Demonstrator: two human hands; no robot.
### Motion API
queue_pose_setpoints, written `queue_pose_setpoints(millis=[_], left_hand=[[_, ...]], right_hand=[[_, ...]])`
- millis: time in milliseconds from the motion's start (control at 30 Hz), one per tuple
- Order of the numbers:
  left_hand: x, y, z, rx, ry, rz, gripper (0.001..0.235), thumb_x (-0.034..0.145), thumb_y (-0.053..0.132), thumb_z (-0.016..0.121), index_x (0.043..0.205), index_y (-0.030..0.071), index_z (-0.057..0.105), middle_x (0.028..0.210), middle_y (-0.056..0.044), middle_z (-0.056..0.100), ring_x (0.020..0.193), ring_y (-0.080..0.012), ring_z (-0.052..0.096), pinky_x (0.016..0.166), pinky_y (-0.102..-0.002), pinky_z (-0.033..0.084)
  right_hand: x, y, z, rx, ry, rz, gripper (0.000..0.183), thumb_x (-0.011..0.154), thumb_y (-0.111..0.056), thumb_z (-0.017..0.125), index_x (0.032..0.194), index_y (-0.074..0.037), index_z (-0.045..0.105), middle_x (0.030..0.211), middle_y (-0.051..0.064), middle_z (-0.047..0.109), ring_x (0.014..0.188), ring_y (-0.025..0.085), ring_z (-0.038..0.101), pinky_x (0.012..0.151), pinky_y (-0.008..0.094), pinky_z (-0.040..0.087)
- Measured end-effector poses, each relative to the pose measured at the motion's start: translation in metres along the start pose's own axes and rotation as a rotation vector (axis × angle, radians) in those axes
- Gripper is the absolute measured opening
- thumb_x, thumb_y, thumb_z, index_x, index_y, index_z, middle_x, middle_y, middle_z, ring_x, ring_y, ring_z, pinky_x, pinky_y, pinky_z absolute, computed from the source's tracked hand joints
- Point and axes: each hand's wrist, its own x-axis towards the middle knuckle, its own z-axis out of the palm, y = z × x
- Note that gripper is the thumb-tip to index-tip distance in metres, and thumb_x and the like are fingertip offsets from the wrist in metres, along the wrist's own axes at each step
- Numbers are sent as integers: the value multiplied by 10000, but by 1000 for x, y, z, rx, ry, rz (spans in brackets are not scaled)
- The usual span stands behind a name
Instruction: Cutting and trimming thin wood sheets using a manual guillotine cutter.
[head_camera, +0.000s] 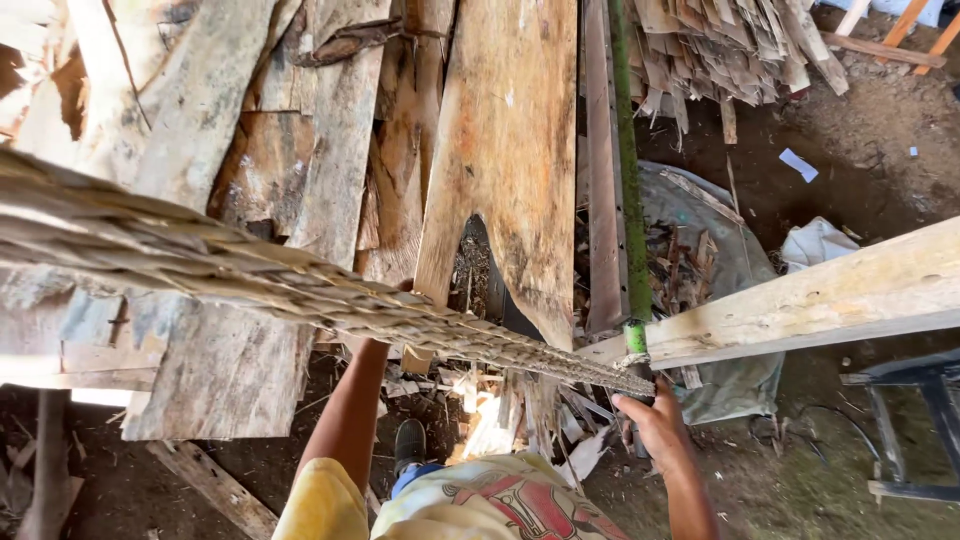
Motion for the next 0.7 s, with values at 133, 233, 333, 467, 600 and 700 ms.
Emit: queue_pose_setpoints(millis=[133,233,333,467,600,700], left_hand=[[13,-7,-2,35,5,43,578,866,101,695,1414,111,511,1267,-106,684,1079,-242,688,944,-377,601],[21,-17,4,54,-3,63,552,859,98,702,1386,109,540,1234,-97,701,1053,-231,699,925,-364,606],[34,-33,7,79,-16,79,526,852,95,709,1359,107,569,1201,-88,718,1028,-219,710,906,-351,612],[67,-73,-2,-94,-135,179,483,887,63,710,1358,38,606,1186,-154,733,1000,-256,705,881,-380,603],[22,-7,2,-147,-43,-12,660,811,-3,679,1453,92,563,1271,-167,721,1038,-255,723,904,-414,640],[3,31,7,-241,-13,-165,643,874,14,603,1499,87,471,1337,-192,659,1068,-331,697,919,-493,623]], right_hand=[[-1,-4,2,-24,5,7,301,770,-141,751,1012,-16,624,728,89,625,500,205,567,373,374,471],[-7,-14,4,-75,27,54,298,775,-151,748,1019,-30,627,732,76,635,518,197,577,389,377,483],[-3,-10,3,-35,6,3,311,777,-156,748,1030,-20,629,734,71,636,544,178,586,404,368,488],[10,14,-4,-66,-4,-44,316,800,-152,755,1056,16,674,760,80,638,567,179,586,452,352,494],[-17,-28,9,-105,52,47,393,766,-149,743,1132,-61,631,788,70,638,585,174,599,471,359,512],[-11,-17,6,-147,31,55,355,780,-169,741,1085,-33,623,803,84,654,596,194,614,483,361,537]])
